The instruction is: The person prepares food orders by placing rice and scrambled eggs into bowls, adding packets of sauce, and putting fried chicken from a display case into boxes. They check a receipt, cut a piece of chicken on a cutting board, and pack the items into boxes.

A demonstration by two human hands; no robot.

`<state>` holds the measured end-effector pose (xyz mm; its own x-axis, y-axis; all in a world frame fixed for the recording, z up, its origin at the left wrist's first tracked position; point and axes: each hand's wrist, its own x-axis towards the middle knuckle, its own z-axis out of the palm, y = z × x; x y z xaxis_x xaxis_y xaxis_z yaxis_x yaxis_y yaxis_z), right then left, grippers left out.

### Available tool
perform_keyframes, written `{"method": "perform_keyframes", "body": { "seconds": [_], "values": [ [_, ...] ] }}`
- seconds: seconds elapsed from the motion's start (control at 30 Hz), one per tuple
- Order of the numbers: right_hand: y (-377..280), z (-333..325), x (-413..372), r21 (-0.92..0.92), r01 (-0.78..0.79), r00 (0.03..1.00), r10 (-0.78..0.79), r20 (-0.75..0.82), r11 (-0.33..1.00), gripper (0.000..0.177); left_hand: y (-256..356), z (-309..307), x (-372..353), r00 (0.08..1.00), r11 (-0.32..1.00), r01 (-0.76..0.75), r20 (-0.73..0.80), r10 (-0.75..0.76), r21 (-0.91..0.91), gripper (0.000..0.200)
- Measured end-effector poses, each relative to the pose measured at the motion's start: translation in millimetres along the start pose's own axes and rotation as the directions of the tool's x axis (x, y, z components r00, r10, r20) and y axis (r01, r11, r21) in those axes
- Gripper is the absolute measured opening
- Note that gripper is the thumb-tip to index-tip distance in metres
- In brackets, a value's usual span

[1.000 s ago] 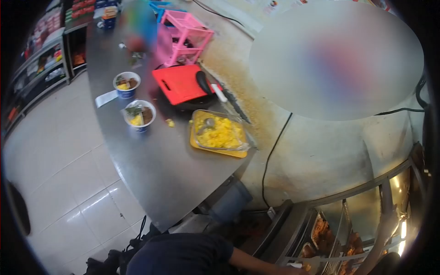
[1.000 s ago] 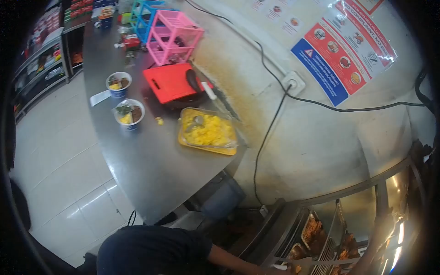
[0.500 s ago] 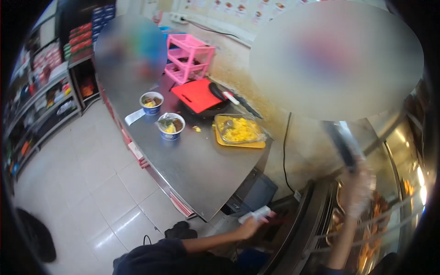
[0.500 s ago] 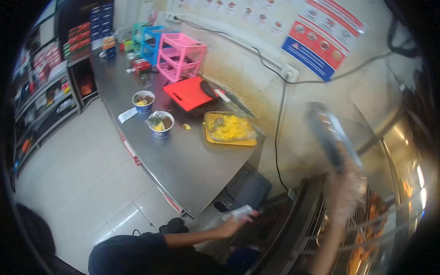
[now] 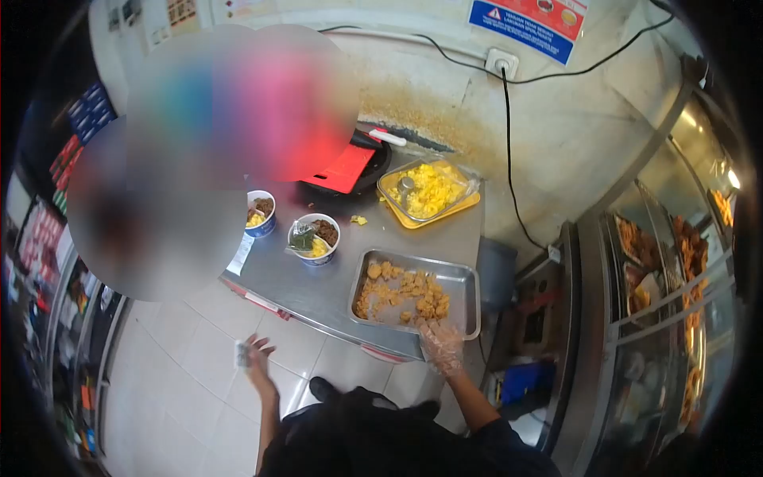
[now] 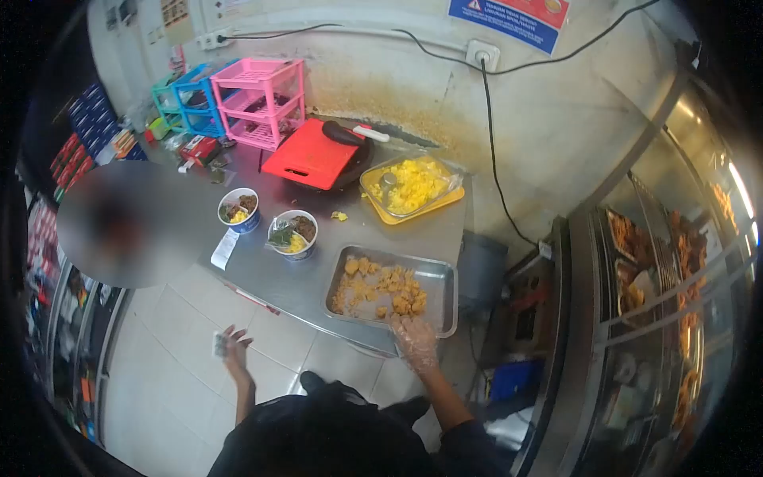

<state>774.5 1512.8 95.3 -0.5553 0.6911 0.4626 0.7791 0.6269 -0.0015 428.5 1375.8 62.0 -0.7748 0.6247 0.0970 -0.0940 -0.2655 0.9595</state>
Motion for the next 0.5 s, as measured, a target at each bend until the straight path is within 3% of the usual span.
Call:
{"method": "perform_keyframes", "body": {
  "seconds": [0.1,0.17,0.27,0.33,0.37,0.43,0.5],
  "values": [
    [-16,12,14,0.002,-0.130,0.981,0.128,0.146,0.991,0.026,10,-70,34,0.997,0.993,0.040,-0.067,-0.033,0.113,0.065],
    [-16,5,31,0.396,-0.217,0.976,0.184,0.119,0.892,0.040,16,-94,52,0.995,0.988,0.038,-0.095,-0.024,0.152,0.062],
    [-8,10,53,0.451,-0.376,0.924,0.366,0.115,0.809,0.054,10,-103,88,0.995,0.987,0.010,-0.104,0.007,0.161,0.060],
    [-10,24,79,0.276,-0.634,0.771,0.622,0.141,0.723,0.074,3,-100,113,0.997,0.988,0.046,-0.066,-0.037,0.148,0.059],
    [-16,26,96,0.269,-0.644,0.762,0.632,0.139,0.716,0.074,-1,-95,125,0.997,0.989,0.073,-0.049,-0.067,0.131,0.058],
    [-32,26,126,-0.094,-0.604,0.716,0.591,0.371,0.791,0.081,-3,-70,149,0.997,0.988,0.079,-0.013,-0.078,0.130,0.058],
    [-38,49,124,-0.154,-0.573,0.724,0.586,0.365,0.805,0.081,-1,-53,169,0.994,0.987,0.087,0.048,-0.094,0.137,0.057]
  ]
}}
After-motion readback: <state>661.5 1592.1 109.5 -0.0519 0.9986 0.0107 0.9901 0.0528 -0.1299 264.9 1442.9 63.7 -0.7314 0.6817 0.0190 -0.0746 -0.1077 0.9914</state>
